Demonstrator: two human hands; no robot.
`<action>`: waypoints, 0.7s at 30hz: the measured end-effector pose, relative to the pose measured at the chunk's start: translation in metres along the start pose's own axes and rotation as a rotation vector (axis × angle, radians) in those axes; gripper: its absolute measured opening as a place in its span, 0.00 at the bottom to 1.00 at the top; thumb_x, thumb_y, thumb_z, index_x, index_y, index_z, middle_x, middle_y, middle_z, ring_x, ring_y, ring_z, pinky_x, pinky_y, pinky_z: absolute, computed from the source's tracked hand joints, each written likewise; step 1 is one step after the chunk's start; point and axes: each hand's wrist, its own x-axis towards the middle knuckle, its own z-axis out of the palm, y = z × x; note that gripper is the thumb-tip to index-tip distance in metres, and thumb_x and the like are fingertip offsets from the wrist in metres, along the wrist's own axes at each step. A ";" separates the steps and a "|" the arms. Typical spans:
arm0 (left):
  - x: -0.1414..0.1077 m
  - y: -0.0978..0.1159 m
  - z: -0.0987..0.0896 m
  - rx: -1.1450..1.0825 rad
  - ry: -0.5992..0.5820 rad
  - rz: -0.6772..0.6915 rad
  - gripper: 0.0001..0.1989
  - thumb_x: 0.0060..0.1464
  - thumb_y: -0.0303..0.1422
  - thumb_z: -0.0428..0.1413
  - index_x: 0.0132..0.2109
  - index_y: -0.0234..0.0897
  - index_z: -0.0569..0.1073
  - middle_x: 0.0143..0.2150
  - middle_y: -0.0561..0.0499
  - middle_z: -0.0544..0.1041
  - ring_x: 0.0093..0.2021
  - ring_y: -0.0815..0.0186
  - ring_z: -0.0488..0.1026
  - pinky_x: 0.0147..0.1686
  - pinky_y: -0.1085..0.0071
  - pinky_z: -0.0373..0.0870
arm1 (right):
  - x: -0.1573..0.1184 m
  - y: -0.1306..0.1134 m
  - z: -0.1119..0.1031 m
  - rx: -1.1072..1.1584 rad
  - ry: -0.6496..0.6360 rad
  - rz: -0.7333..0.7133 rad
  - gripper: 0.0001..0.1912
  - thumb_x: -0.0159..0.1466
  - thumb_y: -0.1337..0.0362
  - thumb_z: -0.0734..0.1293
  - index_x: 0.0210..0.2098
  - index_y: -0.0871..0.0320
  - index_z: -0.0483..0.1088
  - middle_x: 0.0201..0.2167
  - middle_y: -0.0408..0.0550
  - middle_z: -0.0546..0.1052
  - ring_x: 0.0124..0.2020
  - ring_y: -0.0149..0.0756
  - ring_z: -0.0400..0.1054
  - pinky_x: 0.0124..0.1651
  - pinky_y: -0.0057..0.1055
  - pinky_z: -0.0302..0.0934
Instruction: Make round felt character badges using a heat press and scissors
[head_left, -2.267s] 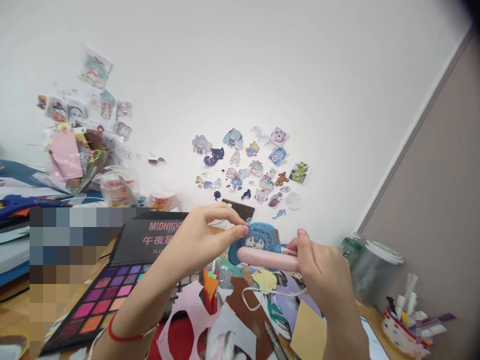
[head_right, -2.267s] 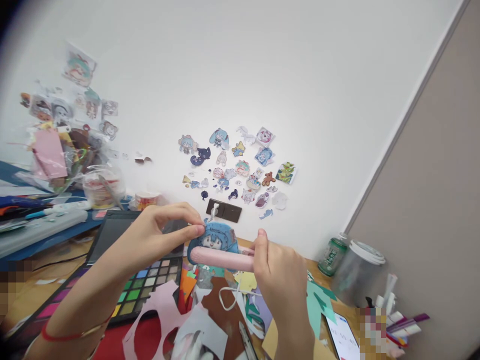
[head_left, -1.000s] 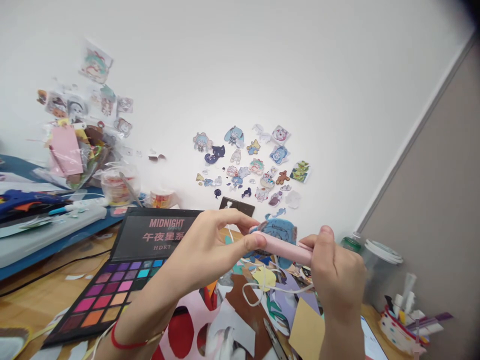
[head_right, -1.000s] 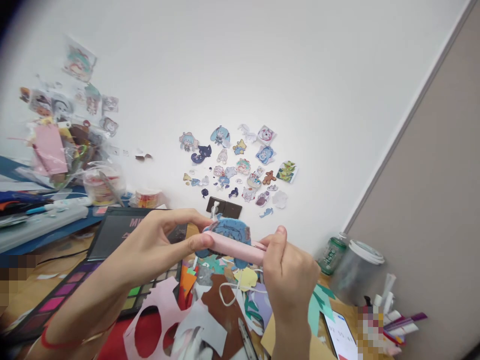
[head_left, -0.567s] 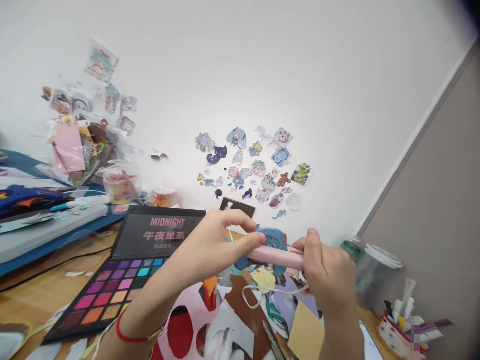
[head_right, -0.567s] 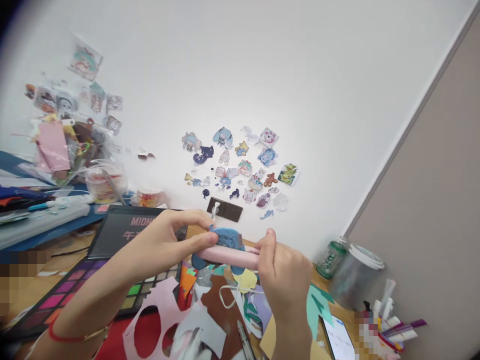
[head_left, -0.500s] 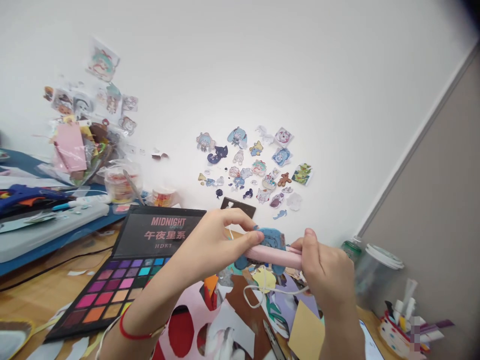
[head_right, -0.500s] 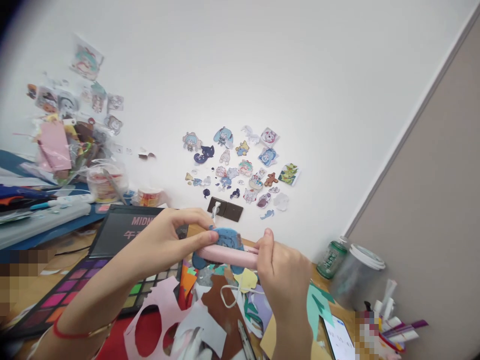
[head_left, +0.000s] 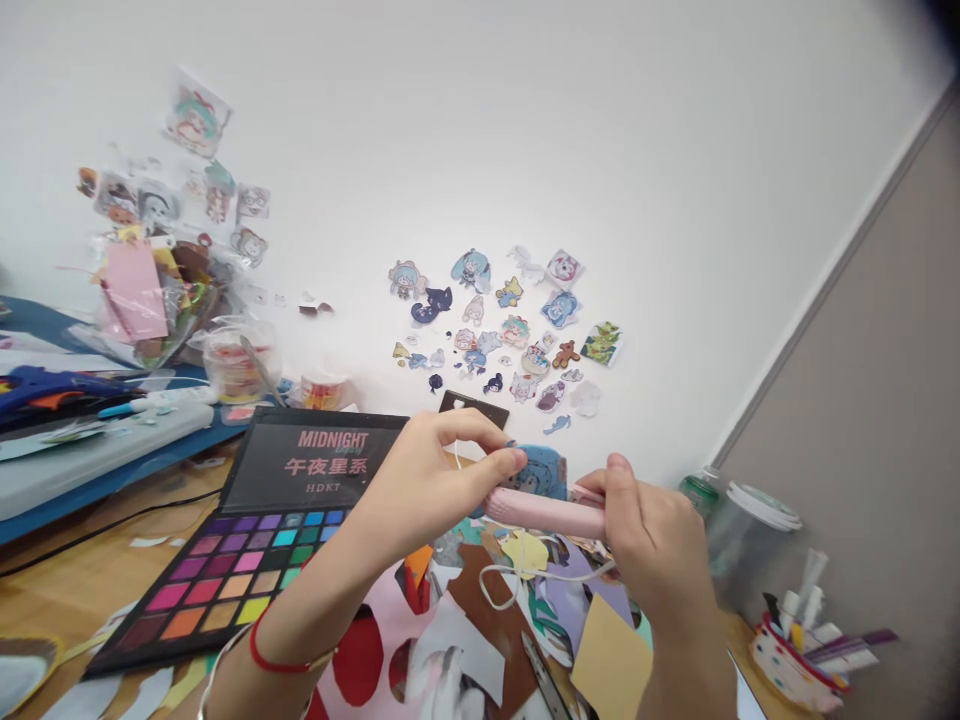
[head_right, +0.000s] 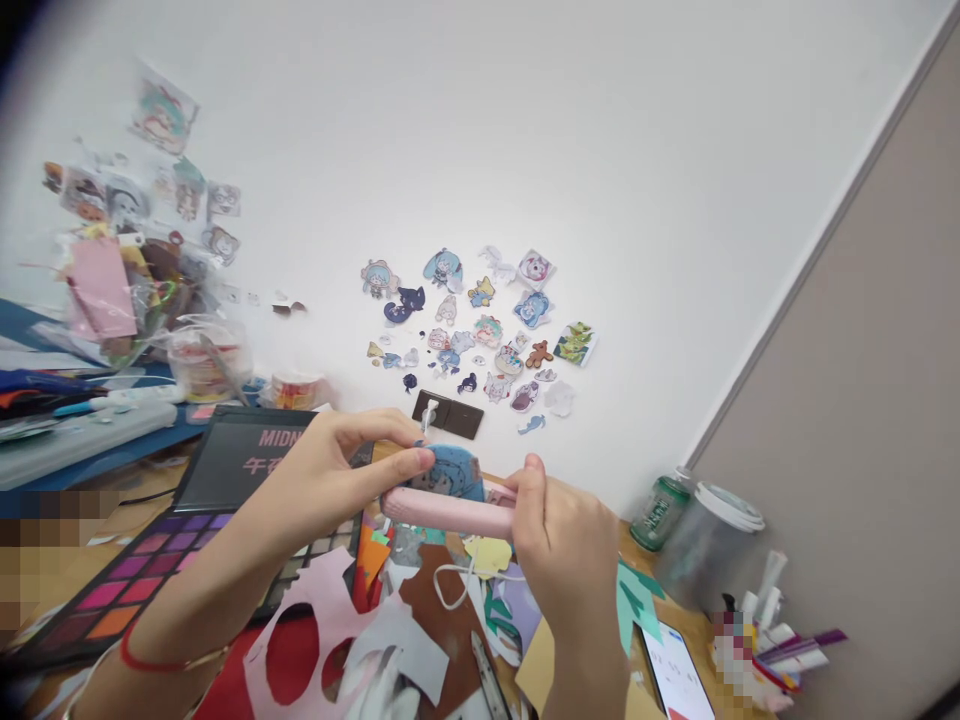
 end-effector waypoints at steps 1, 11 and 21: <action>0.000 0.000 0.001 0.003 0.004 0.012 0.07 0.49 0.33 0.57 0.26 0.35 0.74 0.29 0.53 0.73 0.30 0.67 0.68 0.31 0.70 0.64 | 0.000 0.001 0.000 -0.004 -0.001 -0.007 0.28 0.66 0.57 0.48 0.23 0.51 0.75 0.19 0.40 0.76 0.24 0.36 0.68 0.28 0.29 0.52; -0.002 -0.002 -0.003 -0.084 -0.042 0.112 0.07 0.51 0.35 0.57 0.30 0.37 0.74 0.32 0.51 0.73 0.37 0.63 0.69 0.39 0.68 0.62 | 0.004 0.018 0.004 0.030 0.054 0.000 0.27 0.65 0.54 0.50 0.21 0.52 0.74 0.19 0.42 0.76 0.25 0.38 0.68 0.28 0.30 0.52; 0.006 -0.007 -0.012 -0.914 -0.101 -0.207 0.09 0.54 0.32 0.50 0.27 0.33 0.66 0.23 0.54 0.62 0.24 0.71 0.60 0.28 0.75 0.62 | 0.001 0.023 -0.002 0.354 0.154 -0.067 0.25 0.64 0.55 0.51 0.22 0.56 0.72 0.20 0.44 0.75 0.25 0.35 0.67 0.29 0.28 0.56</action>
